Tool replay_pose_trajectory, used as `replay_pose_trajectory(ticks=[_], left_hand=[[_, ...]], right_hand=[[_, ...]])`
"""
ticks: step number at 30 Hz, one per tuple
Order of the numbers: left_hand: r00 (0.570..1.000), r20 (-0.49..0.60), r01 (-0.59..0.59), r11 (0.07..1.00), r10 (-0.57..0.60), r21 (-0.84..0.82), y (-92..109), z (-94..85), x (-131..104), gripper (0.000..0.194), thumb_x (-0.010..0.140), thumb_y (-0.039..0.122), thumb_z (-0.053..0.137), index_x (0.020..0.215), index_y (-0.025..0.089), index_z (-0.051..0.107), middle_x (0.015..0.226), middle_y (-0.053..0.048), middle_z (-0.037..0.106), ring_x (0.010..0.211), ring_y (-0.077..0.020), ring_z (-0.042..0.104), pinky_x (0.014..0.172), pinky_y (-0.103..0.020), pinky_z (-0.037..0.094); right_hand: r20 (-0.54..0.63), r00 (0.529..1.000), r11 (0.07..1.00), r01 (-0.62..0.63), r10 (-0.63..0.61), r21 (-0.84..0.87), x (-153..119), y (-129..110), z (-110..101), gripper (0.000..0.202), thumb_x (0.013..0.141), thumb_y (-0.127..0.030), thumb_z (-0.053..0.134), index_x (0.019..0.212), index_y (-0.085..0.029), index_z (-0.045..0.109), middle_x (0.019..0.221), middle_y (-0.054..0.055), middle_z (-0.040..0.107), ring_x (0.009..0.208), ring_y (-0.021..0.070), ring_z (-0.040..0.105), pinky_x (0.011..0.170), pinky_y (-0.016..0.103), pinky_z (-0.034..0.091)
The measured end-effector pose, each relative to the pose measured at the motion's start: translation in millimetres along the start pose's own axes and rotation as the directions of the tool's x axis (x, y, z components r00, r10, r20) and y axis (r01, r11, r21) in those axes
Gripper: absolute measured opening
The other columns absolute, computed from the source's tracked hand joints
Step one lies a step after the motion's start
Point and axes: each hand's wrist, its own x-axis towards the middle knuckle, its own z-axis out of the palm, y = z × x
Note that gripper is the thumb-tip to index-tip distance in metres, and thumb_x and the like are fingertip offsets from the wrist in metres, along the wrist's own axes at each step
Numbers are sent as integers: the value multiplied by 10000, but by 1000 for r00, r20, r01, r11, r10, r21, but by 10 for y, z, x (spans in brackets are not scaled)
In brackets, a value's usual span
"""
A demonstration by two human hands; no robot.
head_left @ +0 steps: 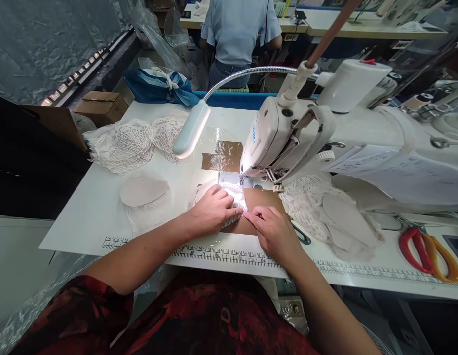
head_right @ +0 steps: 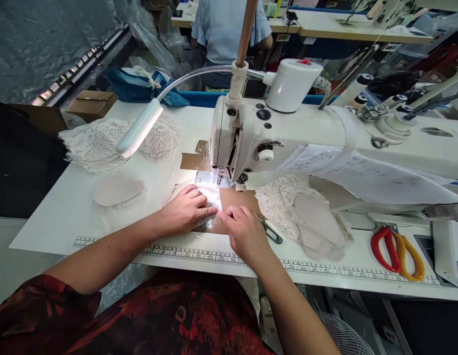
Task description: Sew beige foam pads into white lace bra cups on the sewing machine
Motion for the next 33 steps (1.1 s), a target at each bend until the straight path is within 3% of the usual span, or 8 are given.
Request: replay_pose_trajectory(ticks=[6, 11, 16, 25, 33], left_hand=[[999, -41, -18, 1000, 17, -7, 4, 10, 19, 324, 886, 172, 481, 1153, 217, 659, 838, -76, 579, 816, -206, 482, 868, -422, 391], [993, -95, -81, 995, 74, -64, -11, 10, 29, 324, 901, 157, 444, 1150, 144, 651, 1115, -142, 595, 1012, -238, 522, 884, -381, 445], [996, -41, -77, 997, 76, -23, -37, 31, 25, 378, 876, 157, 444, 1216, 87, 593, 1265, -164, 566, 897, -224, 555, 778, -364, 488], [997, -60, -46, 999, 46, 11, -16, 8, 48, 342, 854, 114, 436, 1126, 42, 632, 1224, -195, 600, 894, -227, 578, 801, -362, 488], [995, -84, -49, 998, 46, -35, -96, -15, 37, 387, 844, 104, 450, 1184, 42, 623, 1267, -177, 598, 971, -244, 567, 833, -369, 501]], right_hand=[[-26, 999, 996, -33, 35, 87, 3, 39, -8, 398, 823, -15, 435, 1134, -126, 656, 986, 82, 631, 832, 190, 494, 740, 295, 403], [-28, 999, 998, -38, 37, -49, 47, 17, 44, 408, 810, -29, 458, 1139, -161, 658, 904, 64, 625, 758, 193, 453, 667, 300, 349], [-18, 999, 991, -49, 47, -121, 57, -32, 48, 378, 811, -26, 455, 1089, -164, 669, 892, 61, 627, 748, 191, 430, 652, 301, 315], [-27, 998, 989, -65, 62, -132, 54, -51, 56, 351, 854, -56, 439, 1096, -171, 666, 895, 58, 631, 756, 191, 429, 665, 300, 318], [64, 995, 988, -70, 79, -138, 103, -45, 5, 375, 846, -48, 431, 1118, -174, 657, 921, 68, 632, 782, 195, 454, 668, 308, 320]])
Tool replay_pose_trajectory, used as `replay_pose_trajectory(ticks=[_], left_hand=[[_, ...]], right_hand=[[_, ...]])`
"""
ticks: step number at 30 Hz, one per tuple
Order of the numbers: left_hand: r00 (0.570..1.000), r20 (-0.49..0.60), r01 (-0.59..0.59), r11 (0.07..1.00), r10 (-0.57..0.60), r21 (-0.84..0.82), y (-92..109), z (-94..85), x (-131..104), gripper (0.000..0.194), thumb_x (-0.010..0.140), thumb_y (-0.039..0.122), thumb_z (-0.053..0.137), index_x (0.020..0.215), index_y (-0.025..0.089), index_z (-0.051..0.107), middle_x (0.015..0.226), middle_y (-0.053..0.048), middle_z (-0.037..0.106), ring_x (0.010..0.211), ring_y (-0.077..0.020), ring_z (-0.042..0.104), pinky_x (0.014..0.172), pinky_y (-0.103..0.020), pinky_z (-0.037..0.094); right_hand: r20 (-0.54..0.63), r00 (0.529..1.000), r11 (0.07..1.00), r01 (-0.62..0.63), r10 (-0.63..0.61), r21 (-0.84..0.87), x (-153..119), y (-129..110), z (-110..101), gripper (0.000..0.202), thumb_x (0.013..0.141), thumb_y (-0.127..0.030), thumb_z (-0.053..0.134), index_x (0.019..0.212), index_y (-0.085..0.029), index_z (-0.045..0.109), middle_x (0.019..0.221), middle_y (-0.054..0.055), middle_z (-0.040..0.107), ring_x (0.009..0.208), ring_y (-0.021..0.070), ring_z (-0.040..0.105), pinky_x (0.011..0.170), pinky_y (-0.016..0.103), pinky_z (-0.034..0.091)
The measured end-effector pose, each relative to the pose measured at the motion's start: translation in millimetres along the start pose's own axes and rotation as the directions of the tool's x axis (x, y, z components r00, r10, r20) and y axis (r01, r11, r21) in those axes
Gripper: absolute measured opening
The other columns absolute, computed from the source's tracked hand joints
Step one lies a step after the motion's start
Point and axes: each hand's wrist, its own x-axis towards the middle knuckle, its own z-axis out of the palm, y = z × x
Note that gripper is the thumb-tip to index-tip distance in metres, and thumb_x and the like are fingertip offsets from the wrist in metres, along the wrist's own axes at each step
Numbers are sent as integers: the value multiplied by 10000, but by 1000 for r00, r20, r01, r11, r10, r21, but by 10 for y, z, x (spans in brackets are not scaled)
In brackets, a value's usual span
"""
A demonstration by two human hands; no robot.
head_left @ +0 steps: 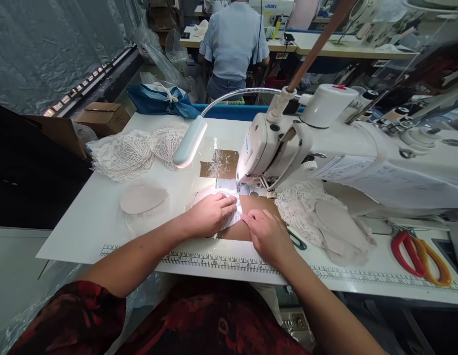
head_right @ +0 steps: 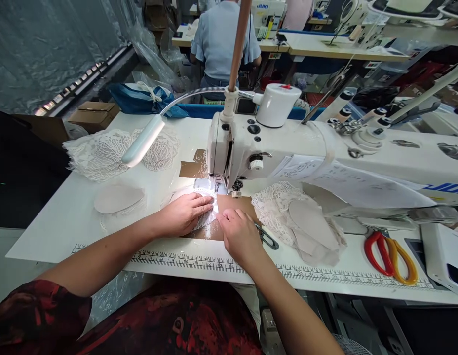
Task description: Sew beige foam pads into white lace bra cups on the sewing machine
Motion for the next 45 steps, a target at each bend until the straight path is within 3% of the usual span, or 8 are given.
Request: replay_pose_trajectory(ticks=[5, 8, 16, 21, 27, 39, 45], left_hand=[[996, 76, -52, 999, 52, 4, -182, -2, 61, 395, 856, 112, 464, 1218, 44, 607, 1289, -164, 595, 981, -244, 557, 861, -369, 482], [989, 133, -64, 998, 61, 24, -307, -14, 131, 406, 857, 116, 466, 1240, 66, 593, 1318, -145, 580, 1013, -248, 549, 878, -380, 460], [990, 135, -55, 998, 49, 40, -447, -40, 195, 408, 886, 137, 484, 1286, 107, 555, 1347, -137, 554, 1086, -245, 530, 917, -379, 431], [993, 83, -85, 996, 85, -4, -427, 8, 156, 324, 942, 151, 433, 1205, 145, 622, 1293, -111, 600, 1084, -237, 551, 917, -379, 441], [996, 65, -50, 998, 53, -44, -506, 18, 205, 355, 922, 133, 441, 1232, 143, 613, 1295, -118, 602, 1083, -234, 543, 890, -378, 458], [997, 65, 36, 999, -35, -14, -587, 68, 237, 396, 892, 143, 472, 1270, 147, 590, 1260, -129, 614, 1004, -241, 536, 834, -382, 441], [998, 48, 38, 999, -38, -4, -583, 56, 224, 392, 888, 130, 470, 1258, 159, 595, 1278, -108, 606, 1111, -262, 508, 917, -411, 430]], right_hand=[[167, 986, 1000, -9, 9, 1, 187, 9, -148, 352, 836, -47, 438, 1066, -185, 667, 881, 71, 618, 792, 197, 467, 648, 303, 316], [198, 980, 1000, -14, 11, 13, 314, 20, -196, 324, 864, -73, 424, 1043, -186, 669, 879, 73, 614, 810, 197, 478, 659, 298, 324], [107, 992, 998, -69, 70, -13, 386, 37, -106, 312, 888, -100, 415, 1041, -197, 669, 895, 66, 620, 785, 188, 510, 667, 305, 328], [77, 996, 998, -45, 48, -31, 376, 54, -57, 373, 878, -95, 416, 1156, -187, 648, 929, 86, 637, 810, 198, 532, 670, 306, 352], [9, 998, 998, -57, 58, -36, 414, 88, 16, 446, 853, -93, 422, 1237, -204, 620, 994, 94, 660, 867, 214, 543, 649, 305, 367], [-13, 992, 988, -122, 124, 96, 419, 129, 46, 447, 866, -93, 410, 1220, -235, 643, 915, 51, 661, 806, 185, 555, 620, 286, 352], [-8, 990, 984, -137, 139, 114, 419, 130, 43, 449, 857, -106, 420, 1216, -254, 647, 938, 42, 664, 777, 178, 554, 611, 285, 347]])
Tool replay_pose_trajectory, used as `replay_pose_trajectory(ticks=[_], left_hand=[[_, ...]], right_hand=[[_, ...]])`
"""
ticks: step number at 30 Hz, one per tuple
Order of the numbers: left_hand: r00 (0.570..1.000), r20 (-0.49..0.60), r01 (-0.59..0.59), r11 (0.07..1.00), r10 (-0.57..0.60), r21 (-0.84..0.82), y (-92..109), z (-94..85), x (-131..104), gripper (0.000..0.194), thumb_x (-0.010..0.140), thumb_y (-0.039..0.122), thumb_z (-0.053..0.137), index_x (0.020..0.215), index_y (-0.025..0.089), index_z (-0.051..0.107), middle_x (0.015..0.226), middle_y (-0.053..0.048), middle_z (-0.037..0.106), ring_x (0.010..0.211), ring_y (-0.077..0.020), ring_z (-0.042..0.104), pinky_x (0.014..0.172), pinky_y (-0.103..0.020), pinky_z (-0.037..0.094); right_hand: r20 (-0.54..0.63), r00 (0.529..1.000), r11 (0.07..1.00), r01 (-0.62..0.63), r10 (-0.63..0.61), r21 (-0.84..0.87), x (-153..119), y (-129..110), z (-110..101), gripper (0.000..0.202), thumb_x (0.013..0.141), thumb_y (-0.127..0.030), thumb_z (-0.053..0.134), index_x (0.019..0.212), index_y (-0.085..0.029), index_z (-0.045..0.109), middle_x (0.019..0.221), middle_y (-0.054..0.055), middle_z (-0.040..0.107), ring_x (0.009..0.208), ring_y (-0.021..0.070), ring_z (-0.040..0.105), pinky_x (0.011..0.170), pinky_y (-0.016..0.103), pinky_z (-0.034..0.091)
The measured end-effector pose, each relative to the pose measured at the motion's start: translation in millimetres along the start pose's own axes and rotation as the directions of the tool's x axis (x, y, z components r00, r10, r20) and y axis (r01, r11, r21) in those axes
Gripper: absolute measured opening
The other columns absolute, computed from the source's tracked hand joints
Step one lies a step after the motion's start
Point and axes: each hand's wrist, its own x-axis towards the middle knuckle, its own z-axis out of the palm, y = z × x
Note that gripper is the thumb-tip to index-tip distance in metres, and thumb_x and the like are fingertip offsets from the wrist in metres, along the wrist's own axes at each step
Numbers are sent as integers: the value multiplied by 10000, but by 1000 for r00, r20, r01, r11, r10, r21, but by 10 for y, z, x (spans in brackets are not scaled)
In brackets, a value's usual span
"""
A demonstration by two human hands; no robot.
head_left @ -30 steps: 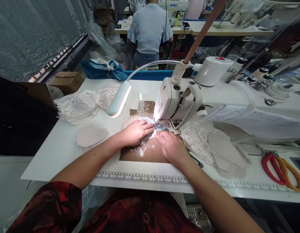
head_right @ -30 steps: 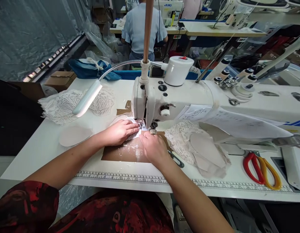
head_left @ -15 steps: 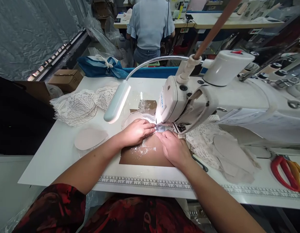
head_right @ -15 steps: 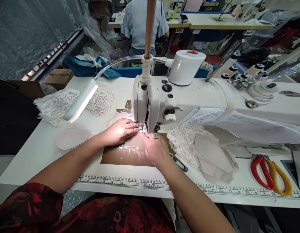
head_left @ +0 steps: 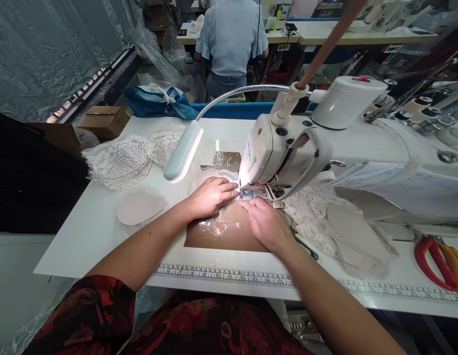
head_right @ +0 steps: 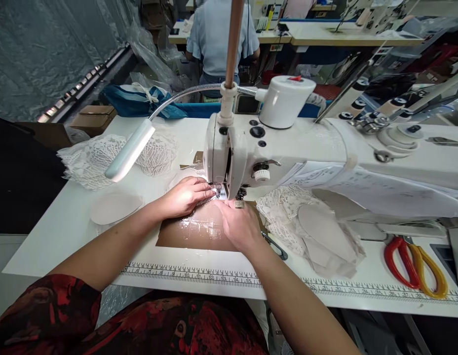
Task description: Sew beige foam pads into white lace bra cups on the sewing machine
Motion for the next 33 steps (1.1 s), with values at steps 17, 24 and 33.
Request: replay_pose_trajectory(ticks=[17, 24, 33], left_hand=[[997, 38, 63, 993, -67, 97, 94, -58, -1, 355, 934, 176, 444, 1261, 163, 582, 1305, -119, 578, 1136, -279, 503, 903, -412, 437], [946, 210, 214, 962, -248, 169, 394, -324, -61, 284, 946, 265, 426, 984, 121, 667, 1011, -112, 648, 910, -234, 589, 755, -331, 484], [980, 124, 149, 987, -155, 57, 412, -175, -38, 308, 956, 246, 384, 959, 108, 659, 1015, -116, 636, 904, -227, 577, 818, -352, 475]], right_hand=[[-8, 1000, 1000, 15, -15, 5, -2, -10, -22, 431, 869, -119, 421, 1212, -247, 647, 939, 42, 671, 805, 192, 567, 677, 301, 368], [-54, 998, 994, 22, -16, 105, -25, 8, -31, 392, 852, -89, 413, 1113, -206, 680, 972, 48, 690, 821, 176, 599, 689, 270, 406], [-120, 993, 994, 21, -8, 112, -79, 48, 7, 340, 870, -105, 412, 1034, -178, 700, 977, 59, 697, 811, 175, 612, 710, 274, 430]])
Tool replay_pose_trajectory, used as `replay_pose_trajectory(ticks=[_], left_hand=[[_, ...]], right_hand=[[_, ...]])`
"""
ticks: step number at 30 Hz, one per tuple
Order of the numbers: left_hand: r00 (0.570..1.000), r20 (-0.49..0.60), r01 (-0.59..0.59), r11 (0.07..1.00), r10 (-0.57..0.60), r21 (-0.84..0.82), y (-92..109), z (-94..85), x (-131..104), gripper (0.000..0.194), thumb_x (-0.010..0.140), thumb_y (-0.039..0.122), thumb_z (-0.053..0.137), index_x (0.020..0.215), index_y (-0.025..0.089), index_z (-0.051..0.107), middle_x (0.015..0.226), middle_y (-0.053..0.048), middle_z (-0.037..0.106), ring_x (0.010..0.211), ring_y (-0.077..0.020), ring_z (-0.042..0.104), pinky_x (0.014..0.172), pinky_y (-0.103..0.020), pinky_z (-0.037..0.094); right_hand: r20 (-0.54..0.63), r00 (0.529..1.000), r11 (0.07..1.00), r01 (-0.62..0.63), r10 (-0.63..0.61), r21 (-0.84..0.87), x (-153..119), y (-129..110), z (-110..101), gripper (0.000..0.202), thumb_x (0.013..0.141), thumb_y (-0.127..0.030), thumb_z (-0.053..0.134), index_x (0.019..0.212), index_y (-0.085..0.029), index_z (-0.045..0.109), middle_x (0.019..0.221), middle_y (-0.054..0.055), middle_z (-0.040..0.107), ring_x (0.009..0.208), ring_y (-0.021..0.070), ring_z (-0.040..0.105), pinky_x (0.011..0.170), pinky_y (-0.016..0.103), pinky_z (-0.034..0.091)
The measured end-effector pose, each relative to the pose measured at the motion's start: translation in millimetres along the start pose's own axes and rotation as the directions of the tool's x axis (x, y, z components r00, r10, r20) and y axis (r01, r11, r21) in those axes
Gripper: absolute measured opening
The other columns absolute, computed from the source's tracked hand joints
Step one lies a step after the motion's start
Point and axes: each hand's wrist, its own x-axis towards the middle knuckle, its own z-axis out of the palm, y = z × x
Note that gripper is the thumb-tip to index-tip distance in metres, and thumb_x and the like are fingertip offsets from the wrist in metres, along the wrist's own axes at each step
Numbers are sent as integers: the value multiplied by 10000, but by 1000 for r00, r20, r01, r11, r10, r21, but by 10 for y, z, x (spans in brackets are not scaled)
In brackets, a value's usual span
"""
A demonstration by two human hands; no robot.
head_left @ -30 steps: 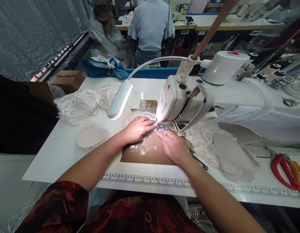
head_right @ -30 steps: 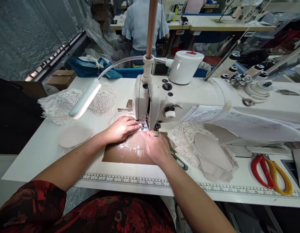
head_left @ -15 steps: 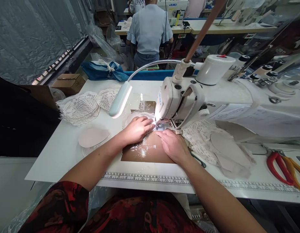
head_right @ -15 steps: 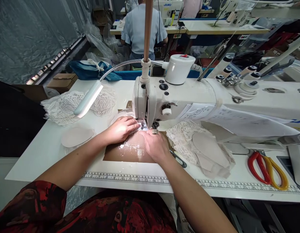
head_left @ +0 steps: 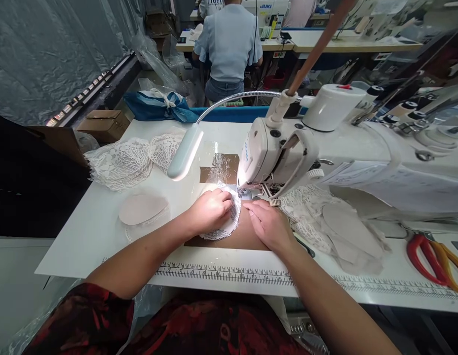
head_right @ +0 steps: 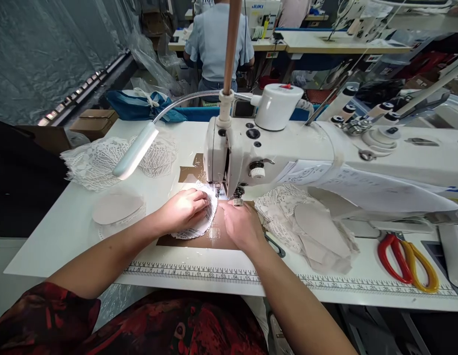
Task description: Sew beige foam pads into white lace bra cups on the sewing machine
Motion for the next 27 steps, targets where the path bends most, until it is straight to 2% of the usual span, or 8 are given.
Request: replay_pose_trajectory(ticks=[3, 7, 13, 21, 27], left_hand=[[997, -40, -71, 997, 70, -42, -16, 37, -16, 307, 955, 242, 397, 1068, 111, 652, 1121, -117, 637, 951, -229, 569, 835, -355, 478], [993, -66, -101, 995, 100, -25, -30, 82, -20, 324, 949, 242, 421, 1142, 111, 646, 1223, -101, 624, 920, -226, 558, 820, -357, 484], [984, -117, -133, 991, 132, 4, -73, 150, 9, 341, 950, 250, 429, 1165, 101, 648, 1239, -120, 625, 869, -217, 556, 794, -359, 491], [978, -147, -143, 988, 149, 52, -105, 156, 39, 361, 968, 248, 391, 1186, 97, 637, 1239, -155, 618, 876, -227, 544, 747, -367, 481], [983, -117, -142, 990, 143, 23, -135, 176, 51, 354, 957, 213, 411, 1226, 95, 608, 1277, -143, 599, 947, -231, 539, 806, -370, 471]], right_hand=[[-1, 1000, 1000, -2, 2, -18, 2, -7, 1, 332, 882, -128, 423, 1068, -190, 691, 994, 54, 694, 825, 175, 609, 710, 273, 423], [41, 998, 997, 47, -45, -67, 16, -29, 8, 354, 890, -142, 432, 1156, -193, 660, 1002, 55, 678, 823, 180, 587, 708, 286, 402], [134, 991, 982, 22, 4, -187, 60, -75, 18, 358, 889, -131, 422, 1141, -210, 664, 966, 68, 655, 799, 196, 552, 669, 302, 364], [100, 995, 977, 20, 2, -214, 77, -66, 55, 384, 920, -156, 387, 1203, -179, 645, 961, 77, 668, 827, 212, 550, 687, 309, 375], [61, 997, 974, 54, -41, -219, 79, -61, 69, 387, 924, -152, 379, 1194, -161, 656, 930, 76, 673, 820, 214, 548, 686, 305, 373]])
